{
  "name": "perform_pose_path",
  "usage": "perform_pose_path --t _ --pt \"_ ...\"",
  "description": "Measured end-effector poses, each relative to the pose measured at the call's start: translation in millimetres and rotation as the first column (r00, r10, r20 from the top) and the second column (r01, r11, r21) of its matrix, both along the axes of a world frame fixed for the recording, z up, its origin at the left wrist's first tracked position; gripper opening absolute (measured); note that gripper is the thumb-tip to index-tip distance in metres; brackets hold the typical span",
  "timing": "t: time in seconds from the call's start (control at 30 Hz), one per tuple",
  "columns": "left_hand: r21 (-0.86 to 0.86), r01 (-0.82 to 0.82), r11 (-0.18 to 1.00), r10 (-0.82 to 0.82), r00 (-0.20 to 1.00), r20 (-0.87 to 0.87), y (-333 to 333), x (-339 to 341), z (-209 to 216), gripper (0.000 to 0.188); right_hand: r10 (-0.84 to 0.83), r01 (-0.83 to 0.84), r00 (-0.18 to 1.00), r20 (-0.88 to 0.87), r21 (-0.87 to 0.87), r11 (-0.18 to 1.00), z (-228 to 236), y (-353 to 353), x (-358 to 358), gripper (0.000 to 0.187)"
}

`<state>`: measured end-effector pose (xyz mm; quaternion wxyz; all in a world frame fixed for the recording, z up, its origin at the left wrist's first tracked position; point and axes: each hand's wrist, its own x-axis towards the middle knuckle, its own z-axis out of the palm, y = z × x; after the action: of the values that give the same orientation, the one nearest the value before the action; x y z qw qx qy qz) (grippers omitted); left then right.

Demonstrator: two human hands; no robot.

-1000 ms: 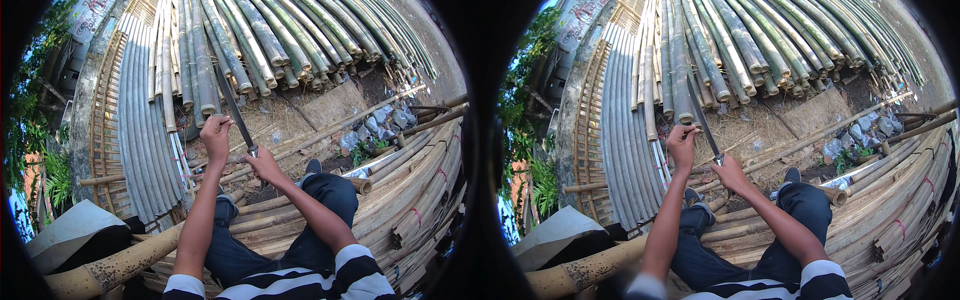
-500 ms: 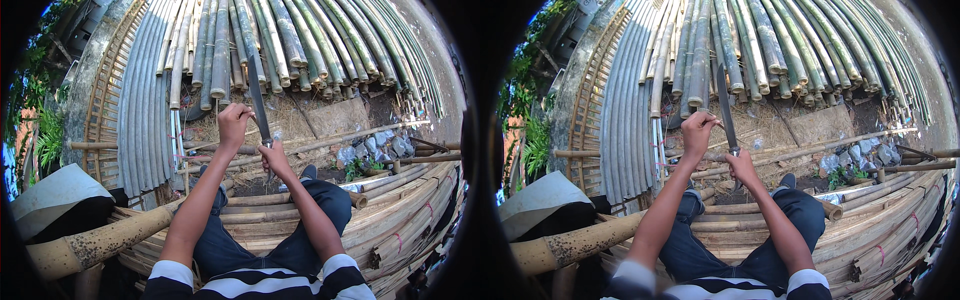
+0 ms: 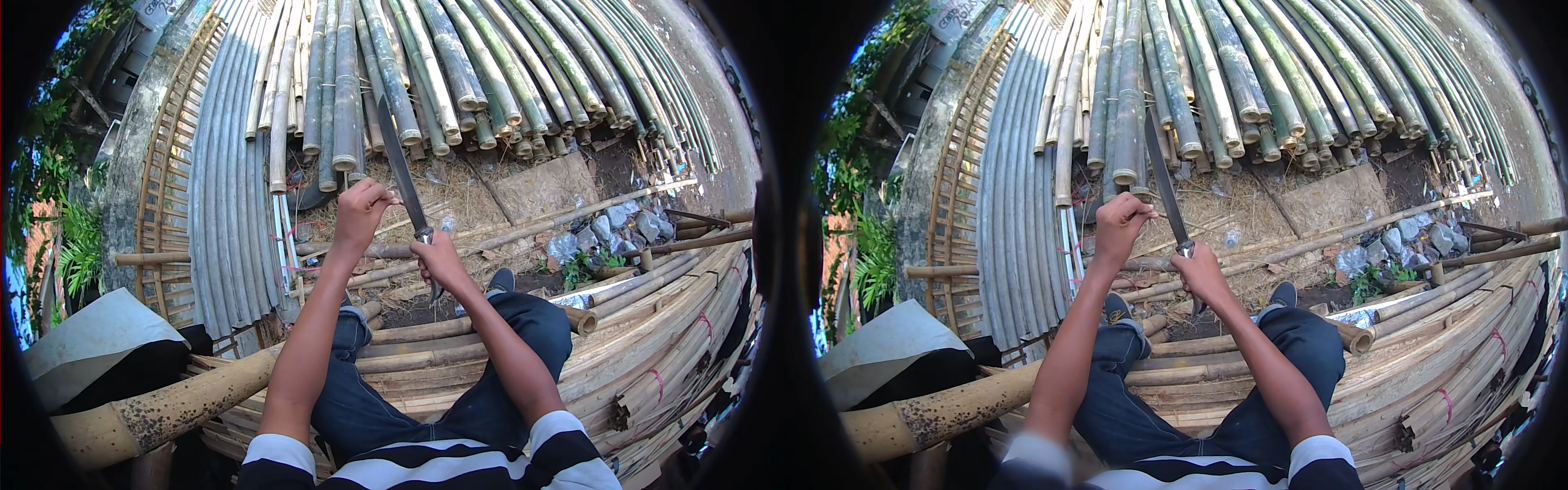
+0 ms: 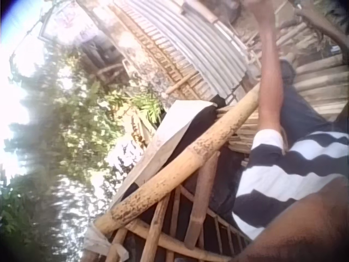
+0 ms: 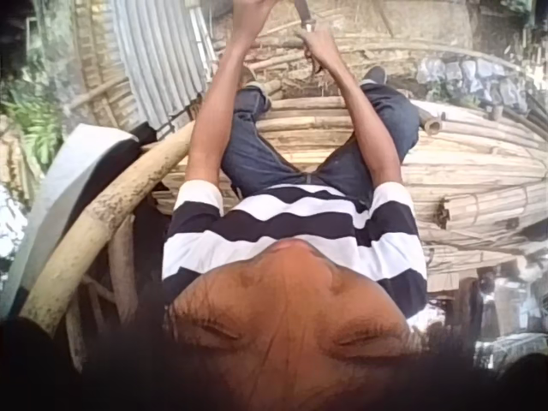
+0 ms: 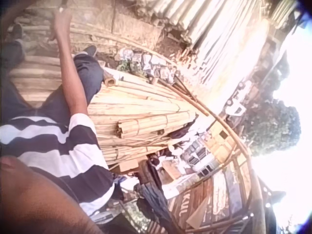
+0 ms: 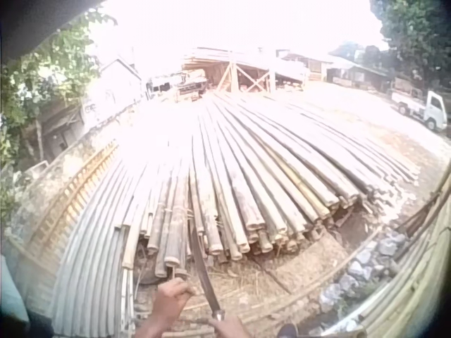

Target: Splitting and shaving bamboo poles into thin, flexible strips using a large knife.

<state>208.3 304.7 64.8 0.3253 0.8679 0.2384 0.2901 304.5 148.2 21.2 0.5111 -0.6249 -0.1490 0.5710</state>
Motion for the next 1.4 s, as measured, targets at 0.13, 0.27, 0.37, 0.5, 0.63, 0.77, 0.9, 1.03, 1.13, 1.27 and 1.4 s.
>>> perform_pose_path --t 0.13,0.27,0.37,0.5,0.63,0.77,0.9,1.03,1.13,1.27,1.4 --pt "0.126 0.074 0.989 -0.068 0.996 -0.055 -15 2 -1 0.008 0.008 -0.013 0.990 0.138 0.035 0.999 -2 -2 1 0.022" --pt "0.064 0.037 0.997 -0.040 0.998 0.042 -10 4 -4 0.008 -0.016 0.030 0.992 0.127 -0.111 0.993 -38 -5 3 0.019" --pt "0.072 0.051 0.996 -0.053 0.998 0.021 -6 4 1 0.009 0.000 0.014 0.991 0.133 -0.109 0.994 -34 -6 3 0.020" --pt "-0.003 0.015 1.000 -0.014 0.996 0.093 4 2 20 0.009 0.027 -0.025 0.991 0.130 -0.019 1.000 8 -2 4 0.018" --pt "-0.029 0.021 0.999 -0.020 1.000 0.016 9 -5 18 0.012 0.130 -0.118 0.974 0.183 -0.072 0.990 26 0 1 0.016" --pt "0.060 0.020 0.998 -0.020 1.000 -0.011 15 -7 17 0.011 0.050 -0.048 0.998 0.043 -0.059 0.997 -2 -4 3 0.014" --pt "0.095 0.034 0.995 -0.034 0.999 -0.004 14 -7 13 0.009 0.016 -0.018 0.999 -0.035 -0.065 0.998 -10 -3 0 0.016" --pt "0.177 0.041 0.983 -0.025 0.995 -0.092 8 -8 19 0.011 0.069 -0.068 0.994 -0.090 0.009 0.998 14 -2 -1 0.018" --pt "0.242 0.070 0.968 -0.047 0.994 -0.098 6 -3 19 0.011 0.054 -0.051 0.987 -0.154 0.029 0.998 15 -5 -2 0.018" --pt "0.197 0.105 0.975 -0.086 0.991 -0.102 0 1 20 0.011 0.021 -0.026 0.997 -0.078 -0.072 0.997 -29 -10 -9 0.020" --pt "0.177 0.103 0.979 -0.081 0.989 -0.124 7 -8 14 0.008 0.028 -0.027 0.998 0.048 -0.020 0.999 -12 -4 -14 0.023"
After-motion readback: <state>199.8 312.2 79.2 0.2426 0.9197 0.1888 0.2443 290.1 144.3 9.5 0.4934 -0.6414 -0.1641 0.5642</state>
